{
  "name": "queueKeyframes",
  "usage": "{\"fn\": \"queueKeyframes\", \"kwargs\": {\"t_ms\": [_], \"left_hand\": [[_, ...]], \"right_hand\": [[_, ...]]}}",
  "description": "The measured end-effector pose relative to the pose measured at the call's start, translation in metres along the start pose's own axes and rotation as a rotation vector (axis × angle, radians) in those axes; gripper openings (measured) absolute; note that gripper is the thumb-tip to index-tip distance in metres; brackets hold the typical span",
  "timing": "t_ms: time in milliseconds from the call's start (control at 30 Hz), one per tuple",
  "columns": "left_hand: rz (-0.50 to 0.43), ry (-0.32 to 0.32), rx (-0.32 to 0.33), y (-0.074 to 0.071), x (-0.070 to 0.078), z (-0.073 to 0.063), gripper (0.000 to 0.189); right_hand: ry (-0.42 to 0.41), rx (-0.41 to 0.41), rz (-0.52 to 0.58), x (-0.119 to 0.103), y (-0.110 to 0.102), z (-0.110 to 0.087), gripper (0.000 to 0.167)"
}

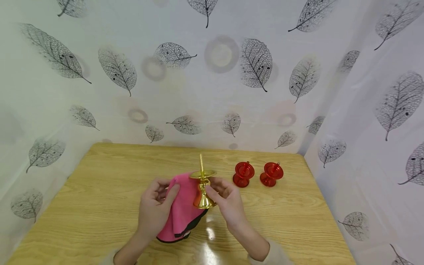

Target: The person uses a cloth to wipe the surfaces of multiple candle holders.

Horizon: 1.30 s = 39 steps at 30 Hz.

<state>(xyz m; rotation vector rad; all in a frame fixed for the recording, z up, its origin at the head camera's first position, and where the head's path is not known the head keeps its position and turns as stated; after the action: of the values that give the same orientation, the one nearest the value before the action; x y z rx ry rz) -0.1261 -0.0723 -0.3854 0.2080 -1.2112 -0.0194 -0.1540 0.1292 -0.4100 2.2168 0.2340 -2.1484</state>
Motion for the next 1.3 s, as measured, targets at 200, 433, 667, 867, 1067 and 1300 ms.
{"fn": "queueKeyframes", "kwargs": {"t_ms": [200,433,667,867,1067,1300], "left_hand": [[-0.005,-0.075,-0.044,0.010,-0.003,-0.003,0.011],[0.019,-0.072,-0.115,0.018,-0.003,-0.006,0.011],[-0.019,-0.048,-0.171,0.024,-0.007,-0.009,0.013],[-0.063,-0.111,-0.131,0.024,-0.011,-0.009,0.014],[-0.085,-0.139,-0.140,0.027,-0.010,-0.009,0.014],[-0.051,-0.110,-0.161,0.027,-0.009,-0.010,0.013]], "right_hand": [[-0.057,-0.024,-0.067,-0.001,-0.001,-0.002,0.036],[-0.201,-0.123,-0.094,-0.009,-0.005,-0.005,0.036],[-0.200,-0.097,-0.117,-0.009,-0.009,-0.002,0.029],[-0.335,0.049,-0.290,-0.018,-0.008,-0.003,0.019],[-0.498,0.205,-0.443,-0.026,-0.007,-0.009,0.020],[-0.458,0.142,-0.368,-0.020,-0.008,-0.008,0.020]]}}
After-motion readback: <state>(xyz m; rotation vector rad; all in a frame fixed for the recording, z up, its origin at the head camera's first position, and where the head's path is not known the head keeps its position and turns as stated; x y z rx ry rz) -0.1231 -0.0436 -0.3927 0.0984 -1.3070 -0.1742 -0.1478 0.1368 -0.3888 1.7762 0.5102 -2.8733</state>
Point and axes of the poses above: each hand's wrist, its own z-axis towards the middle knuckle, its own y-axis out of the palm, x = y × z, the point moved 7 cm from there along z, towards the middle knuckle, and after that the axes turned 8 degrees about -z, right-handed, at the moved point
